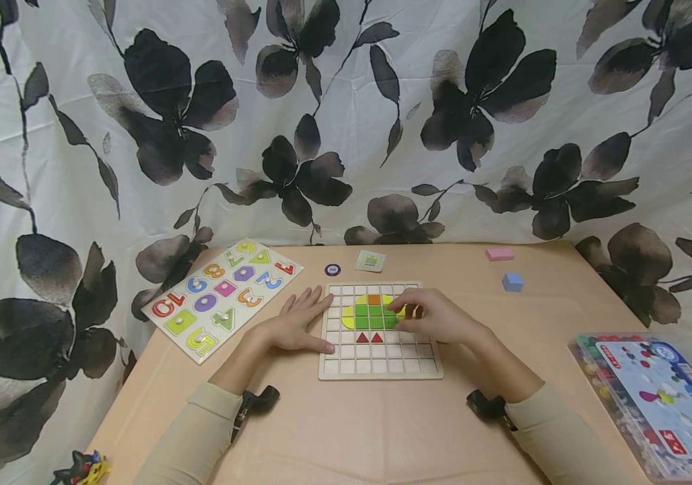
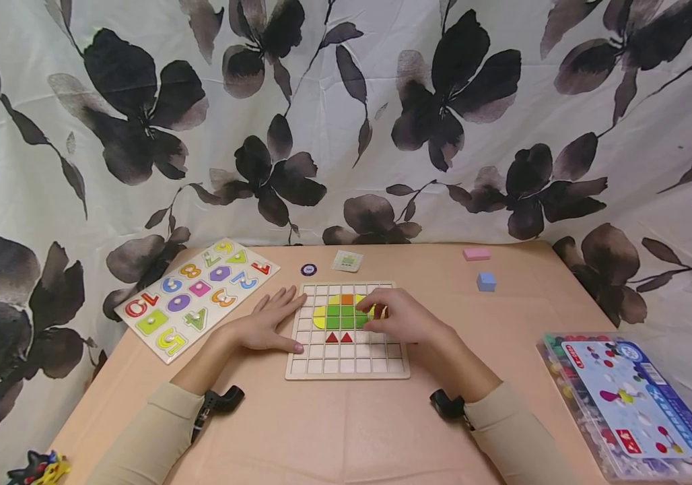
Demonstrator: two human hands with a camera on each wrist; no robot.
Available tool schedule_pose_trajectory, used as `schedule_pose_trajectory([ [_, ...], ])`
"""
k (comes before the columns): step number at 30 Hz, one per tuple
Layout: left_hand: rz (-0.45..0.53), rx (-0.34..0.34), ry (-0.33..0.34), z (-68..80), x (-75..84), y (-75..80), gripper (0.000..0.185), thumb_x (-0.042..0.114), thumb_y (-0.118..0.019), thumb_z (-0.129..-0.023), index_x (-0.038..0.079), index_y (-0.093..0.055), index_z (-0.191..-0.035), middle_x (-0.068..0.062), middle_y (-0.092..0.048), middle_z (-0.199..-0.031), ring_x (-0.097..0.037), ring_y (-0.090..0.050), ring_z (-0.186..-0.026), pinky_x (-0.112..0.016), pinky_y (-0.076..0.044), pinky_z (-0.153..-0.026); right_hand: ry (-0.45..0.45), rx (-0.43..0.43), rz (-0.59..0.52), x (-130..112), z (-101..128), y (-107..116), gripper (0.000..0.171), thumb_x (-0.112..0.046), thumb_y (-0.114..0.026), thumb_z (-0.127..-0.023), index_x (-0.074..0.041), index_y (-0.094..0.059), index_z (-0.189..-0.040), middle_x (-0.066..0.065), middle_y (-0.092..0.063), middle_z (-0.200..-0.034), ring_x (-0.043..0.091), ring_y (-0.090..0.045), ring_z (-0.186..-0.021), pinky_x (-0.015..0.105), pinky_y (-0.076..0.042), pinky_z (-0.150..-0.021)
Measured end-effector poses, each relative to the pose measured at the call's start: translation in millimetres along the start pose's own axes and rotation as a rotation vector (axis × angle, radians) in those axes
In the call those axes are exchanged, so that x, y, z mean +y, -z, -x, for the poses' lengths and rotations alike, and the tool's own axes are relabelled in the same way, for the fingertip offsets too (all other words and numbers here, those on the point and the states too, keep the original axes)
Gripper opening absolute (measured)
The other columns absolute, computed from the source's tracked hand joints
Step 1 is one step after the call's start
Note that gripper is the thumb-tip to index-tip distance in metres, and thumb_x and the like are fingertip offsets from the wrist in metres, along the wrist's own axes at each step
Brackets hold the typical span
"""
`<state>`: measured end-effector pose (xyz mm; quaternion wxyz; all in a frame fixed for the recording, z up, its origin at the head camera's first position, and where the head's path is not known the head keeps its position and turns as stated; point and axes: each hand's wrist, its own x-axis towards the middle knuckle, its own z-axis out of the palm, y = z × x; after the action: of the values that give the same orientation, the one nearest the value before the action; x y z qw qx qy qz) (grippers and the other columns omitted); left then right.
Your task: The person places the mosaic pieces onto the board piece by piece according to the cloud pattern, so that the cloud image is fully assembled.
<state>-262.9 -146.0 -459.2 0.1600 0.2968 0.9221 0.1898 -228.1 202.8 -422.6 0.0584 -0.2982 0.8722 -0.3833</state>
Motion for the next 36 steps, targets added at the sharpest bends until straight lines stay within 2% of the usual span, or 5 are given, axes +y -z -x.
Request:
schedule_pose_trajectory([
  [9,0.0,0.0,-0.007,-1.6,-1.1,-1.4,0.118,0.07,-0.073,-0.083,0.015,-0.014,-0.169,-0.019,0.004,-0.175,-0.04,0.008,-0.162,-0.062,0.005,-0.129,-0.095,0.09,0.02,11.0,16.4,31.1,0.03,-0.012,-0.082,-0.089,-0.016,-0.076,-0.119,0.011,-0.074,-0.109,0.021,-0.062,-0.093,0.031,-0.055,-0.08],
  [14,-0.005,-0.001,0.0,-0.4,-0.1,-0.8,0.117,0.071,-0.073,-0.083,0.017,-0.014,-0.169,-0.017,0.005,-0.175,-0.037,0.009,-0.162,-0.061,0.007,-0.129,-0.125,0.09,0.043,23.2,22.6,43.7,0.031,-0.009,-0.078,-0.091,-0.011,-0.075,-0.121,0.006,-0.074,-0.104,0.021,-0.062,-0.093,0.031,-0.055,-0.082],
  [20,-0.009,-0.001,-0.001,-0.6,-0.3,-0.5,0.117,0.071,-0.073,-0.083,0.017,-0.014,-0.169,-0.018,0.004,-0.175,-0.038,0.008,-0.162,-0.062,0.007,-0.129,-0.143,0.015,0.053,37.2,30.5,52.2,0.023,-0.006,-0.079,-0.089,-0.005,-0.078,-0.112,0.001,-0.075,-0.096,0.018,-0.063,-0.087,0.027,-0.054,-0.078],
  [29,0.004,0.001,-0.009,-0.7,-0.7,-0.6,0.119,0.071,-0.073,-0.082,0.014,-0.014,-0.169,-0.02,0.003,-0.175,-0.04,0.007,-0.162,-0.062,0.006,-0.128,-0.247,-0.198,-0.01,48.4,36.6,53.9,0.022,-0.007,-0.085,-0.084,-0.007,-0.078,-0.104,0.003,-0.069,-0.085,0.021,-0.059,-0.082,0.025,-0.053,-0.071],
  [36,0.022,0.005,-0.009,-1.5,-3.2,-1.8,0.12,0.072,-0.074,-0.081,0.015,-0.015,-0.169,-0.02,0.004,-0.175,-0.04,0.008,-0.162,-0.062,0.007,-0.128,-0.269,-0.259,-0.006,52.9,36.9,48.8,0.02,-0.006,-0.086,-0.082,-0.007,-0.076,-0.099,0.002,-0.068,-0.083,0.019,-0.06,-0.08,0.024,-0.052,-0.07],
])
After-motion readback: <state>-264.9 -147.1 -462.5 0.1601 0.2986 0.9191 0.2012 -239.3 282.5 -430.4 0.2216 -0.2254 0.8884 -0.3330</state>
